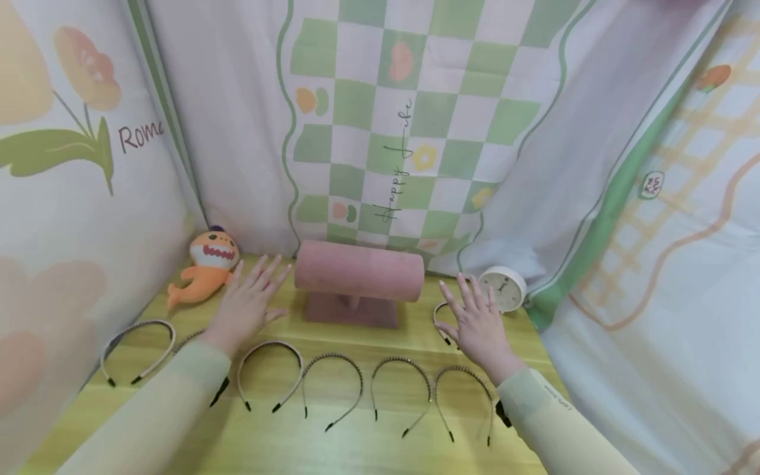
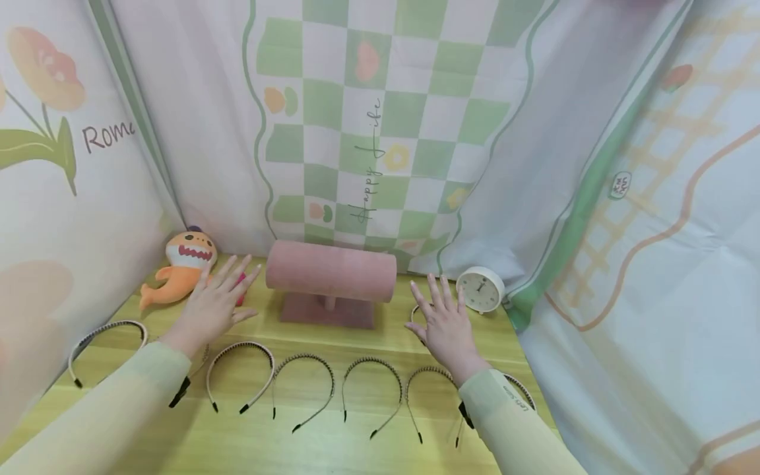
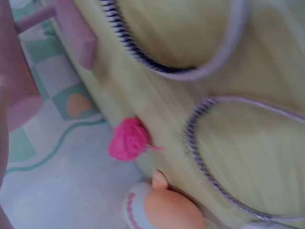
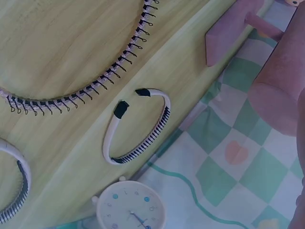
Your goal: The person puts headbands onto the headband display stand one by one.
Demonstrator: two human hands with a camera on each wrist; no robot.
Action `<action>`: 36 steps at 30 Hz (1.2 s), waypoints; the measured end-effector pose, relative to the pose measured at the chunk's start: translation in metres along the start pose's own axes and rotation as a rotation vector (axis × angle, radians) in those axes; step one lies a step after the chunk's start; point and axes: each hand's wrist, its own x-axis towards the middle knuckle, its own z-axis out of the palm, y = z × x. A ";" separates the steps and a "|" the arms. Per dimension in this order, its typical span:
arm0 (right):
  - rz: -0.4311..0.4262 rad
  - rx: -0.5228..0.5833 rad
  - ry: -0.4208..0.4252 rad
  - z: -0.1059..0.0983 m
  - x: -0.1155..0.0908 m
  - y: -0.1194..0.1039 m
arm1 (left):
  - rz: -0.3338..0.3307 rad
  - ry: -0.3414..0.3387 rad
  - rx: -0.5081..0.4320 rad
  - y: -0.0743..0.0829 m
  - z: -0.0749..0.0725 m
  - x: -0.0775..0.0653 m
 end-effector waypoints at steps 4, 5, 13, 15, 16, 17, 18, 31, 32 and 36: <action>0.012 0.020 -0.027 0.002 0.005 0.004 | 0.068 0.067 -0.062 0.006 0.000 0.027; 0.012 0.028 -0.035 0.003 0.006 0.004 | 0.089 0.080 -0.073 0.007 0.001 0.034; 0.074 0.140 -0.080 0.035 0.006 0.020 | 0.223 0.291 -0.104 0.026 0.016 0.076; 0.109 0.193 -0.099 0.048 0.001 0.026 | 0.212 0.310 -0.099 0.032 0.021 0.079; 0.133 0.219 -0.112 0.054 -0.003 0.030 | 0.203 0.311 -0.100 0.034 0.024 0.080; 0.159 0.249 -0.125 0.060 -0.007 0.033 | 0.192 0.311 -0.103 0.036 0.027 0.081; 0.188 0.281 -0.139 0.067 -0.011 0.037 | 0.181 0.309 -0.108 0.039 0.029 0.081; 0.624 0.613 -0.295 0.114 -0.019 0.063 | 0.104 0.256 -0.207 0.049 0.019 0.082; 0.670 0.640 -0.303 0.115 -0.017 0.062 | 0.101 0.255 -0.210 0.049 0.019 0.082; 0.817 0.741 -0.347 0.122 -0.011 0.060 | 0.091 0.250 -0.222 0.049 0.019 0.083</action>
